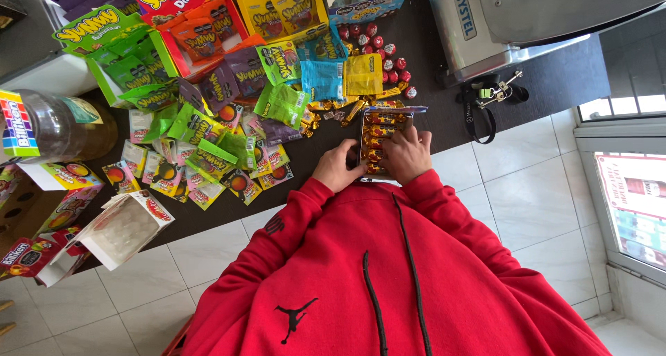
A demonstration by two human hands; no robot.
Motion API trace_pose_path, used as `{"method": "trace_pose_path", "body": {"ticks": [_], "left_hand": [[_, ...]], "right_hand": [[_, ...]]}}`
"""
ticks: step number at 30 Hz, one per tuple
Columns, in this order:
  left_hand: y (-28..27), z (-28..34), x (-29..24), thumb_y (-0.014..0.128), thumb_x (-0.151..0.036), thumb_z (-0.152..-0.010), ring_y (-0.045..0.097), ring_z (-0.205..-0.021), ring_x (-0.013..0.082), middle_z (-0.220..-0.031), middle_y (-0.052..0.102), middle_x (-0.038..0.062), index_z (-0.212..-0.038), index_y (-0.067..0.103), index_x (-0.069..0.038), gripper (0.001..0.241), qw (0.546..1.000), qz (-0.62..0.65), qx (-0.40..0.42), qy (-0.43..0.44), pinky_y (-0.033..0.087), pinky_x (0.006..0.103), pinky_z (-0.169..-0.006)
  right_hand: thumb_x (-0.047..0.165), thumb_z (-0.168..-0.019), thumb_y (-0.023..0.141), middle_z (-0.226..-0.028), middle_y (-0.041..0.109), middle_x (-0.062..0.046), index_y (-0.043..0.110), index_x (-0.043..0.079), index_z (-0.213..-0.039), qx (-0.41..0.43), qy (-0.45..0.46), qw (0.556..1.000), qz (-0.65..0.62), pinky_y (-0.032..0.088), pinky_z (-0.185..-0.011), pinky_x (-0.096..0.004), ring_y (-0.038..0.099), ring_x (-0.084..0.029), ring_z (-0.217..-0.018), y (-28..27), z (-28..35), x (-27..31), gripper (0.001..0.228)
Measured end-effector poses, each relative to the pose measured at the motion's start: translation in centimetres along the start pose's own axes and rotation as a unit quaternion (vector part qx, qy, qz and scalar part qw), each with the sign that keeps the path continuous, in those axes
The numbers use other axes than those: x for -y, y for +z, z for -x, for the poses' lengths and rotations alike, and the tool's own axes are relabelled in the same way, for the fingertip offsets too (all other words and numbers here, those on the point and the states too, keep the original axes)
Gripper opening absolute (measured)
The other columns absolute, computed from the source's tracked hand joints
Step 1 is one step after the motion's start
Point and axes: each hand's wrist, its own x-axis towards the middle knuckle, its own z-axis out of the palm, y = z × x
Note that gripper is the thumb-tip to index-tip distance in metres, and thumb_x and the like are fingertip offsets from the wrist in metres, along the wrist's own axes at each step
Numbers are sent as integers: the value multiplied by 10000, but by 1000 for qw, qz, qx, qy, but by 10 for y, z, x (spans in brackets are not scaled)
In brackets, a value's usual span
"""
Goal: The person arranges gold-wrapped candies into a small cardboard box on a counter. They pick up candies from a pile and place them one by one into the box, occasionally adjusting their position.
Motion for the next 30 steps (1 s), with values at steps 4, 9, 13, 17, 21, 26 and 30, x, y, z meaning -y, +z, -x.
{"method": "trace_pose_path", "body": {"ticks": [4,9,13,17,21,26,30], "left_hand": [[-17,9,0,842,-637,-1004,857,-1098,463,-1256,863,174,-1553,648,-150,759,999,21,-36,11,702,614,-938],[-40,10,33,764,-291,-1126,856,-1052,353,-1288,777,75,-1351,727,-208,242,936,-257,-238,37,733,543,-839],[-53,-8,68,930,-247,-937,780,-1005,300,-1153,640,23,-1334,731,-221,445,850,-375,-358,94,704,465,-686],[-72,-15,56,936,-323,-961,686,-1034,269,-1161,591,42,-1344,768,-242,426,834,-419,-347,94,628,410,-767],[-75,-31,50,854,-285,-1047,620,-1070,269,-1138,547,37,-1325,837,-289,279,851,-442,-271,83,516,453,-848],[-66,-56,67,821,-263,-1016,551,-931,292,-995,453,2,-883,700,-232,183,792,-434,-380,200,443,464,-775],[-73,-52,65,845,-270,-1098,730,-1020,252,-1050,654,-27,-1005,806,-224,111,845,-279,-389,236,610,398,-867]], "right_hand": [[574,-799,974,-1131,686,85,786,298,-990,5,-13,1000,-10,372,-1096,-505,519,-236,-1267,-7,3,-8,385],[573,-866,937,-925,616,14,723,266,-948,-191,-52,976,-91,435,-953,-475,633,-267,-1052,-12,8,-12,383],[470,-865,928,-882,625,28,700,281,-902,-235,-58,965,-101,432,-920,-440,669,-247,-1019,-15,10,-1,298],[480,-887,911,-876,652,21,722,286,-910,-232,-66,962,-124,433,-902,-445,691,-260,-1016,-11,9,4,272],[536,-925,905,-872,656,36,717,291,-911,-223,-59,966,-117,436,-901,-440,703,-250,-1033,-8,10,5,310],[472,-908,926,-865,663,24,739,281,-913,-240,-60,960,-131,447,-897,-431,705,-256,-1004,-17,11,9,267],[450,-891,931,-855,660,40,751,293,-915,-247,-52,958,-133,448,-895,-420,697,-242,-978,-17,13,7,240]]}}
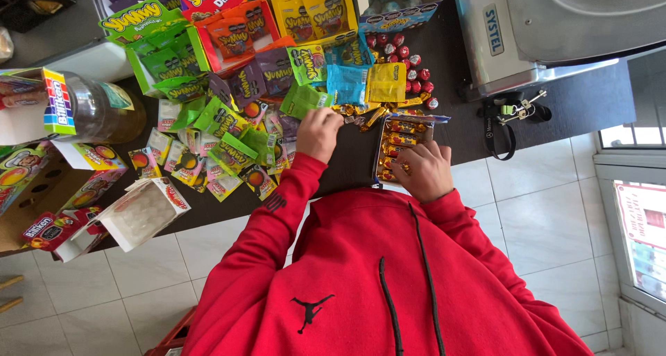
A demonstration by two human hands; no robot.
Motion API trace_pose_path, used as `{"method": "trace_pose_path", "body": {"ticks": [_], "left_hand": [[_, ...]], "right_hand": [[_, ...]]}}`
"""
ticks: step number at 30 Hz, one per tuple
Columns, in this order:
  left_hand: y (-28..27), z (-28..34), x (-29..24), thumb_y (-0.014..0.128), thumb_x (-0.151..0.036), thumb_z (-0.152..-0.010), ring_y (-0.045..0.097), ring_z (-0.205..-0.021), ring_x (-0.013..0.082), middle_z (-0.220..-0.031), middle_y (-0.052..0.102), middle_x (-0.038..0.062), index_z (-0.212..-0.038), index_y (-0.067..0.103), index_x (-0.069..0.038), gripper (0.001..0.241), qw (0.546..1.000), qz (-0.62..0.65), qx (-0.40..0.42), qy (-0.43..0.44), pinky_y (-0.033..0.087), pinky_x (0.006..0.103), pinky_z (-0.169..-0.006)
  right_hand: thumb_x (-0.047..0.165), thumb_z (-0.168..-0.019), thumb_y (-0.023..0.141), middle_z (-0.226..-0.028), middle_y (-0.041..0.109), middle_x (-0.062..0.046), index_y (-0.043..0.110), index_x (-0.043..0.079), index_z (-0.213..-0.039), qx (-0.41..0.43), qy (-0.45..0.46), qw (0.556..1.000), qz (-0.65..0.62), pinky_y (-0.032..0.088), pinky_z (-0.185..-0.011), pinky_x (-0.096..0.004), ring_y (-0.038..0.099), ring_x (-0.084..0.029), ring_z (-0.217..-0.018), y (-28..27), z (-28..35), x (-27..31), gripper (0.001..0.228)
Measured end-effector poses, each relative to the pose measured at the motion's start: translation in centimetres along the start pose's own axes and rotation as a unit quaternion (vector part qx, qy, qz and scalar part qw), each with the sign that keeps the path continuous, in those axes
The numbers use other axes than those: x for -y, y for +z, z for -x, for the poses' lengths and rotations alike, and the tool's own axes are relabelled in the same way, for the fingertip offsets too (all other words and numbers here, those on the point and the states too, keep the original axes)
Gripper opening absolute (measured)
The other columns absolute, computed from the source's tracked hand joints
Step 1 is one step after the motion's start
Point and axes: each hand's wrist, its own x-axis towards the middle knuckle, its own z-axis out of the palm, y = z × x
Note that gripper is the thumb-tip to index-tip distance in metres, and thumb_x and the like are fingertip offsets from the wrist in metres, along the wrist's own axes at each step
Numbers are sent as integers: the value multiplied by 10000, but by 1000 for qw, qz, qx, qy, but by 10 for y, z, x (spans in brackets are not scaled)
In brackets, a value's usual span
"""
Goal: The person arranges gold-wrapped candies into a small cardboard box on a counter. They pick up candies from a pile and place them one by one into the box, occasionally adjusting their position.
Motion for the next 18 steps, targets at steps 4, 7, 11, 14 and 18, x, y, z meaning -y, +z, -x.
{"method": "trace_pose_path", "body": {"ticks": [4,7,11,14,18], "left_hand": [[-49,-18,-18,732,-359,-1192,764,-1045,246,-1085,756,-21,-1129,824,-219,179,967,214,-46,-127,627,380,-965],[-65,-19,-32,688,-255,-1234,784,-1085,261,-1161,792,71,-1224,788,-149,146,902,342,-78,-253,696,370,-892],[-78,-16,-67,695,-203,-1224,783,-1143,264,-1245,798,105,-1227,732,-155,61,785,521,-60,-330,737,407,-902],[-74,-9,-95,704,-196,-1217,785,-1185,265,-1283,795,111,-1250,712,-166,45,689,615,-29,-381,766,434,-919],[-47,-1,-114,804,-217,-1165,801,-1040,142,-1065,871,98,-1234,819,-105,132,723,612,24,-319,708,352,-889]], "right_hand": [[458,-937,928,-869,667,42,775,293,-951,-2,11,1000,-14,459,-907,-410,689,-233,-977,-4,-3,0,225],[478,-950,952,-848,665,55,786,302,-962,-12,19,999,-27,467,-924,-379,681,-207,-939,-13,-14,7,243],[420,-962,968,-892,674,65,819,282,-1083,-11,29,995,-91,486,-924,-363,698,-204,-948,-17,-22,10,236],[359,-946,1002,-999,721,30,845,238,-1250,-22,40,985,-164,531,-952,-374,742,-240,-1023,-28,-34,24,363],[49,-998,728,-1394,783,-92,877,224,-1328,-59,-131,975,-172,575,-952,-447,757,-324,-1128,-46,-48,33,402]]}}
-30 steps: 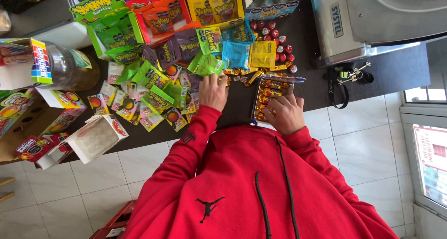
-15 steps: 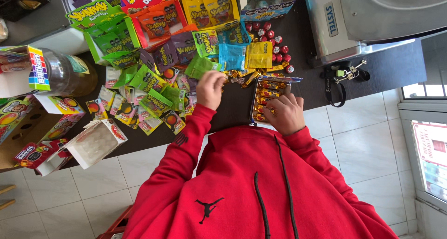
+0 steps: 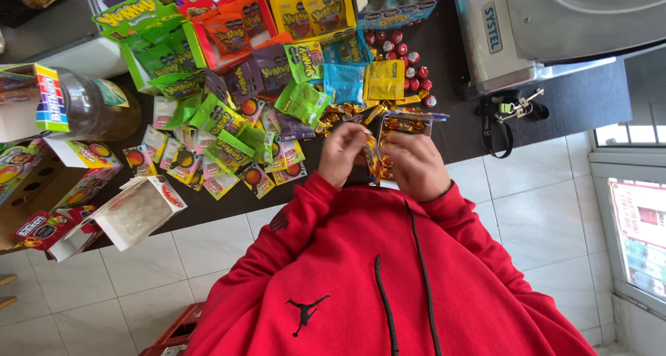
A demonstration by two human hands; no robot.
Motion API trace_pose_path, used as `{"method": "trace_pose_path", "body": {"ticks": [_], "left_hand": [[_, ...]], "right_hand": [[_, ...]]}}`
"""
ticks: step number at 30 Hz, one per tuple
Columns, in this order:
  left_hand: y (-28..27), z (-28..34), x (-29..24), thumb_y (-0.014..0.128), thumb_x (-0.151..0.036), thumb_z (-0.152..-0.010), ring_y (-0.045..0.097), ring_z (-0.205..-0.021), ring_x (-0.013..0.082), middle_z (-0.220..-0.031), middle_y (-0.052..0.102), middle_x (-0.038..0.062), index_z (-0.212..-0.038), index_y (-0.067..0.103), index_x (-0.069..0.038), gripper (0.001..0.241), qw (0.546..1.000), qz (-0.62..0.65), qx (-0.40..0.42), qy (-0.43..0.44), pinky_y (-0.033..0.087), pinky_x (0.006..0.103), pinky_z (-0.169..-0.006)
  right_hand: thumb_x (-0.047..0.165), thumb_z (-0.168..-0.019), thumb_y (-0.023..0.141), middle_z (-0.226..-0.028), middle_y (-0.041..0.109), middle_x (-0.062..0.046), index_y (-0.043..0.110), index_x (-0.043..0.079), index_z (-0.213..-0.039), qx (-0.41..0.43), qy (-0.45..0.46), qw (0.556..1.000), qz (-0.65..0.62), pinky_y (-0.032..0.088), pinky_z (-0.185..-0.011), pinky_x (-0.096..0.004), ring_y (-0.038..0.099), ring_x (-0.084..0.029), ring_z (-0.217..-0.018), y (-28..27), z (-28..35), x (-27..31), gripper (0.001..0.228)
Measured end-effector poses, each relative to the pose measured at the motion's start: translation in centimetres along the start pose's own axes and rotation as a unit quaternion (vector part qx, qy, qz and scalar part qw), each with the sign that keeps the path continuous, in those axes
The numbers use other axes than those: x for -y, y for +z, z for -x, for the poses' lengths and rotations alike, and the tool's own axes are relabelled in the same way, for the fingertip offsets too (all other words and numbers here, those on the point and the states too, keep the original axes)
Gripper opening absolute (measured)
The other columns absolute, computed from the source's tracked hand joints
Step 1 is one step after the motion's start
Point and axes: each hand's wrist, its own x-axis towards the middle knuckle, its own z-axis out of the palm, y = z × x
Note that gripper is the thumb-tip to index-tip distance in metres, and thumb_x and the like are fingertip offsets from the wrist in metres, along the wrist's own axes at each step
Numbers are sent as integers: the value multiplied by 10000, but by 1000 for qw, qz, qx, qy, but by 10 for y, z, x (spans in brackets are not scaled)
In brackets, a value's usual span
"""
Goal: The person arranges gold-wrapped candies into a small cardboard box on a counter. They pick up candies from a pile and place them one by one into the box, occasionally adjusting their position.
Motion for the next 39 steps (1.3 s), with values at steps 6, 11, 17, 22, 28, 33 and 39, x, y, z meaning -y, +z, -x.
{"method": "trace_pose_path", "body": {"ticks": [6,11,17,22,28,33,39], "left_hand": [[22,-26,58,910,-164,-1018,774,-724,131,-895,798,60,-1157,869,-23,202,950,30,197,-239,637,210,-485],[47,-22,77,890,-146,-1023,796,-668,141,-875,836,94,-1144,880,-24,172,907,79,248,-330,655,258,-532],[20,-37,31,885,-242,-1070,796,-755,202,-1052,886,170,-1295,882,-85,274,959,-91,169,-207,678,336,-559],[-27,-42,45,897,-227,-1047,724,-487,149,-849,860,112,-1196,886,-99,197,971,-150,76,-168,561,270,-328],[-44,-20,42,845,-169,-1064,705,-530,120,-890,846,143,-1225,864,-61,195,970,-131,67,-194,551,250,-372],[-59,-13,57,867,-190,-1038,726,-531,106,-903,864,119,-1215,879,-94,202,963,-163,54,-210,570,246,-390],[-82,-24,55,882,-337,-1019,782,-735,87,-927,882,8,-1189,912,-225,206,941,-308,27,-140,634,263,-594]], "right_hand": [[18,-1034,644,-1361,750,-119,815,194,-1323,100,-106,989,-21,534,-833,-478,692,-386,-1039,-33,-24,20,379],[242,-1133,655,-1267,714,-90,819,190,-1335,130,-87,987,-21,503,-810,-469,656,-361,-1010,-30,4,5,265],[323,-1006,809,-1192,766,-20,842,244,-1252,125,7,989,80,511,-838,-462,683,-306,-1020,-2,53,-42,260],[404,-814,865,-1006,754,23,860,331,-1181,174,62,971,155,467,-874,-451,683,-258,-1078,38,83,-65,374],[398,-799,935,-1035,805,124,797,364,-1186,260,110,939,199,444,-963,-426,665,-184,-1168,51,88,-77,412],[530,-761,1004,-1082,817,90,817,329,-1203,253,93,943,197,466,-982,-440,689,-203,-1164,50,96,-85,520],[541,-836,948,-1096,768,77,800,347,-1180,274,136,920,244,440,-1017,-464,659,-199,-1169,41,76,-66,422]]}}
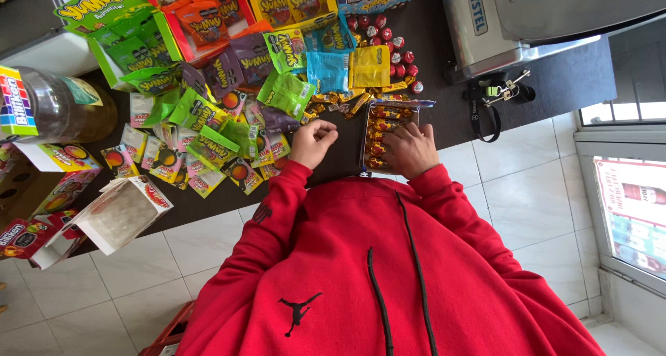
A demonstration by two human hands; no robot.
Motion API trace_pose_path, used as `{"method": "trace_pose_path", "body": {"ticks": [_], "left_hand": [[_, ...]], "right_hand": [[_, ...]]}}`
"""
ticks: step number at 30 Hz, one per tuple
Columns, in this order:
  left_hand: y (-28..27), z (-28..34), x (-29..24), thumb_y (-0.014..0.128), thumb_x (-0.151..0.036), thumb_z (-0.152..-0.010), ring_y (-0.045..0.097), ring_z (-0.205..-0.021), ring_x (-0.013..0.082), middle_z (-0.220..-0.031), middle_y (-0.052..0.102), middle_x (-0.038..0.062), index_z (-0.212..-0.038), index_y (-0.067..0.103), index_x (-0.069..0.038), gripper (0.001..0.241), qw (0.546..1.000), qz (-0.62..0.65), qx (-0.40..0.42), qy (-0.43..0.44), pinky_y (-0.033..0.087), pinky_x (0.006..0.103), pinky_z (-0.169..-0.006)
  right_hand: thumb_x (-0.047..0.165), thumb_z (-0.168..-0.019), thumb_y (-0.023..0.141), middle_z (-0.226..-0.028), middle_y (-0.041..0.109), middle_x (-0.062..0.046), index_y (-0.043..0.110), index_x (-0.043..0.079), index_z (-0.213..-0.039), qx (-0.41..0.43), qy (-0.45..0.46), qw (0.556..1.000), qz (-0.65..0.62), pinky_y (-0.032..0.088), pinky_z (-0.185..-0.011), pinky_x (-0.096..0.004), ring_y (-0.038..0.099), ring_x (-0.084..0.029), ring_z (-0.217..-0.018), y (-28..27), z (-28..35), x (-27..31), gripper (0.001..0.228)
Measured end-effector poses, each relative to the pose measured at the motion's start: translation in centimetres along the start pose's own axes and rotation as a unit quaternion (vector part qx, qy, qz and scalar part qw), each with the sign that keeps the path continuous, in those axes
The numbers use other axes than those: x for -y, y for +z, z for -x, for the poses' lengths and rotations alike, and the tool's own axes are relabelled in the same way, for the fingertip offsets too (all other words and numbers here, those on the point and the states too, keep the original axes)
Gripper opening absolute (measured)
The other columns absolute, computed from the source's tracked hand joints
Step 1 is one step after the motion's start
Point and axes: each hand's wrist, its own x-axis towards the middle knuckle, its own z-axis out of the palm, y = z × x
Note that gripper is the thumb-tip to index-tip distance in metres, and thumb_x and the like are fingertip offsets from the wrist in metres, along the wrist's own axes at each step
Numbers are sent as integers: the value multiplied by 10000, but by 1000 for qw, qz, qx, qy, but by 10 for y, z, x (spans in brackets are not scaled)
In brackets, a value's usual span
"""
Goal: The person arranges gold-wrapped candies into a small cardboard box on a counter. They pick up candies from a pile and place them one by one into the box, occasionally adjusting their position.
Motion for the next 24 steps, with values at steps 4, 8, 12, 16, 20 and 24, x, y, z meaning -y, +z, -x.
{"method": "trace_pose_path", "body": {"ticks": [4,8,12,16,20,24], "left_hand": [[-8,-3,-1,866,-286,-1051,748,-731,123,-924,865,69,-1205,912,-174,196,1000,2,-19,21,604,300,-619],[-12,-2,-6,871,-289,-1039,773,-748,124,-933,870,64,-1204,912,-175,205,999,13,-24,25,627,306,-652],[-15,6,-14,878,-285,-1032,781,-732,108,-900,870,33,-1182,915,-204,175,999,21,-26,20,632,285,-659],[-10,4,-7,877,-295,-1026,791,-732,118,-901,870,30,-1176,918,-210,177,1000,9,-23,14,630,312,-654],[-8,5,-12,873,-306,-1026,788,-752,121,-926,875,39,-1200,913,-198,208,1000,7,-7,12,634,310,-678],[2,7,-16,884,-342,-994,818,-773,145,-935,888,13,-1186,913,-253,214,1000,-23,14,14,655,332,-696]], "right_hand": [[553,-794,946,-1095,760,74,785,372,-1166,4,10,1000,-7,438,-1030,-474,658,-206,-1184,-4,-1,2,444],[550,-787,959,-1073,780,51,795,330,-1147,-11,11,1000,-24,422,-1030,-477,673,-207,-1165,-12,2,2,453],[528,-807,951,-1060,820,44,804,299,-1117,15,4,997,-78,411,-1029,-477,695,-224,-1162,-27,11,2,413],[591,-761,959,-1028,835,107,828,371,-1138,70,-26,996,-48,401,-1045,-452,684,-182,-1137,-22,9,0,455],[641,-743,965,-952,838,137,829,412,-1069,124,-35,991,-23,391,-1075,-471,687,-169,-1111,-24,1,-2,421],[736,-840,848,-857,797,138,772,427,-894,150,-67,986,35,386,-1097,-531,662,-186,-1088,-21,1,-6,322]]}}
